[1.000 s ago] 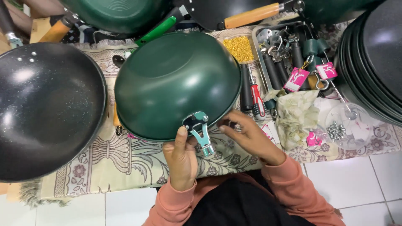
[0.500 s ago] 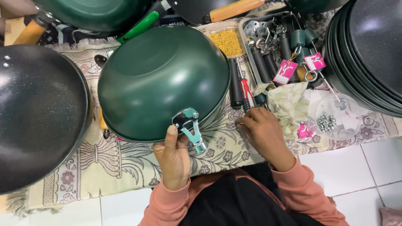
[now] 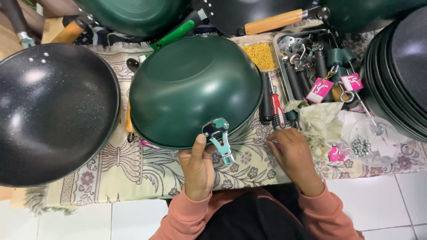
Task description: Attaching handles to woks and pans and handling labels in an appliance store setting.
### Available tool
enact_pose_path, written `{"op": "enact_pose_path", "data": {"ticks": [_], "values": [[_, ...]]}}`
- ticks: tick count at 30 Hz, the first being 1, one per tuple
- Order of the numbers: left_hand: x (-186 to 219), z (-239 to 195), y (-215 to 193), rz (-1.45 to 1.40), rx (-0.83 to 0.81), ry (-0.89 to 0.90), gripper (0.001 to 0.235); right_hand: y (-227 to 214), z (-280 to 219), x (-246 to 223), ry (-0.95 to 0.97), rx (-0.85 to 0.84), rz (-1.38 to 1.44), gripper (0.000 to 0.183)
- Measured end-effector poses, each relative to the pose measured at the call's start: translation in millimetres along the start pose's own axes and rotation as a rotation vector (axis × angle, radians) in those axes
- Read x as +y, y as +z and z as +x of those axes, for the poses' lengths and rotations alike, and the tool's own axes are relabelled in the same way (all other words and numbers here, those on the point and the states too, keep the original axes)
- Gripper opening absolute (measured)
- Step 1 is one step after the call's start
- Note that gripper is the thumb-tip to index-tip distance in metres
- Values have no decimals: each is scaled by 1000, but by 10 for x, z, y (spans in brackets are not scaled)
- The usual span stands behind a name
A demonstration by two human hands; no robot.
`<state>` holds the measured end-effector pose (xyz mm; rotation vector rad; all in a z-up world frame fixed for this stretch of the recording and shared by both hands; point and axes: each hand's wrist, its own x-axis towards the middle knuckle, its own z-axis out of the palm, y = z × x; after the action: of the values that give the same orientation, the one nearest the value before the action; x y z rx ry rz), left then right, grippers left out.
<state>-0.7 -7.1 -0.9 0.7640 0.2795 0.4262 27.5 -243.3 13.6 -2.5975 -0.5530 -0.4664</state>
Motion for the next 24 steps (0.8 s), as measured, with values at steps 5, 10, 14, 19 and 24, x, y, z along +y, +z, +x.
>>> {"op": "enact_pose_path", "data": {"ticks": [5,10,14,19,24], "values": [[-110,4,-109,7,2,-2,43,-309,239,-331,190,110,546,10],[-80,-5,-49,-2,8,-55,46,-583,602,-777,18,118,772,22],[-79,-21,-39,-15,-7,-58,45,-538,809,-1034,-141,105,744,19],[-127,1,-89,-16,-25,-70,46,-392,939,-1175,-346,158,589,18],[-152,-20,-116,-9,-52,-84,42,-361,982,-1288,-388,181,464,14]]}}
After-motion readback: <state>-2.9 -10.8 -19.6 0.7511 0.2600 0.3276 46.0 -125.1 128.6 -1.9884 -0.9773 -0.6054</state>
